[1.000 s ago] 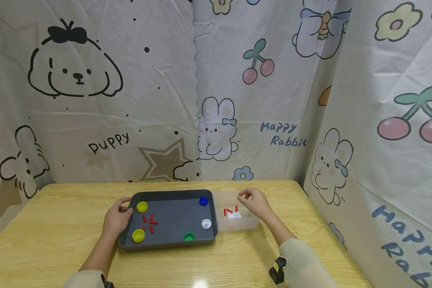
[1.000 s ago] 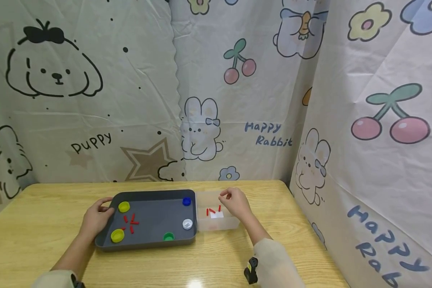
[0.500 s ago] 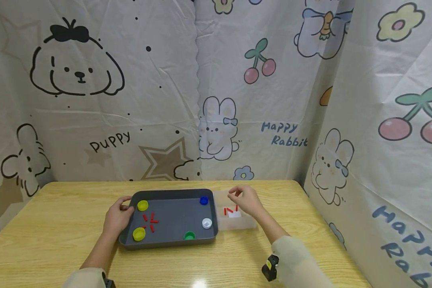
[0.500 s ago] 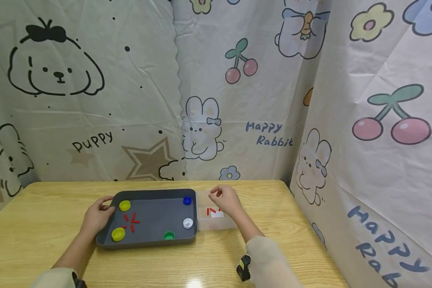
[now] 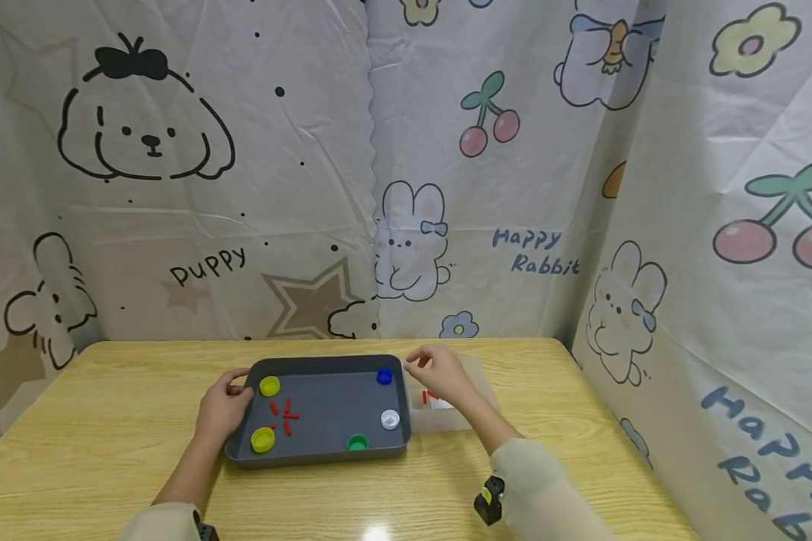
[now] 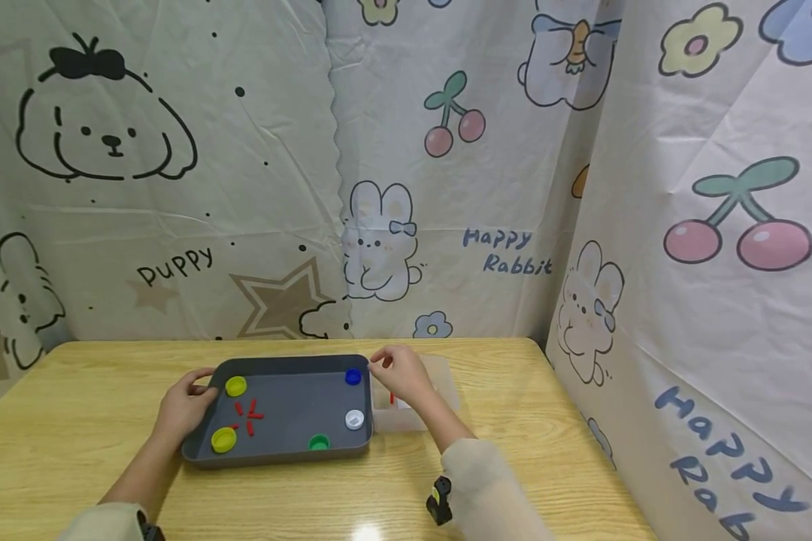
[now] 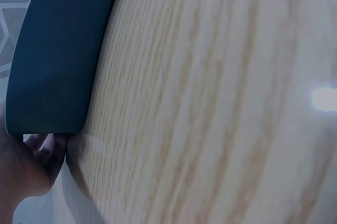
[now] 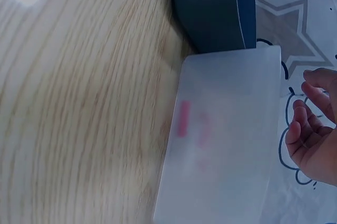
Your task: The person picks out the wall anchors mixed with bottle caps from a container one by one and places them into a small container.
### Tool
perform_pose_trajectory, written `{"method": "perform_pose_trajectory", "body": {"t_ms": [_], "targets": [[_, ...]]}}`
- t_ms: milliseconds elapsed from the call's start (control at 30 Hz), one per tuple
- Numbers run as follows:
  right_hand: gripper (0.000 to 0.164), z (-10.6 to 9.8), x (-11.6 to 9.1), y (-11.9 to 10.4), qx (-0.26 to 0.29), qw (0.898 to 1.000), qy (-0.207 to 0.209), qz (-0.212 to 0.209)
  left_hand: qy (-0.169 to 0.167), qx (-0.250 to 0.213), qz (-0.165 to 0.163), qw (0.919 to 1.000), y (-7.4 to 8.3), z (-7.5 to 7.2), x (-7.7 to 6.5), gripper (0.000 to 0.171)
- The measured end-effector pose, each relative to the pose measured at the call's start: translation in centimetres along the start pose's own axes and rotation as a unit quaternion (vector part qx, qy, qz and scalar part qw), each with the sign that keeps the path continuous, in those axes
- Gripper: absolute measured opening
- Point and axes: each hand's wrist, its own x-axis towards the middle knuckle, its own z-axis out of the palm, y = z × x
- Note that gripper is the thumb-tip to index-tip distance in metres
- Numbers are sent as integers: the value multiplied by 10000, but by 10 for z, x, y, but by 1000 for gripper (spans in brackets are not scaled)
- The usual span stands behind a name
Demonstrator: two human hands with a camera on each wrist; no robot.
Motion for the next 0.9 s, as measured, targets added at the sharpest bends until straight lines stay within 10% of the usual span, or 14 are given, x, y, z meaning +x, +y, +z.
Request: {"method": "perform_pose_trajectory", "body": {"t_ms": [900], "targets": [[11,57,-2,-51,-2,9935,-901,-696,32,11,35,10000,0,0,0,44]]}}
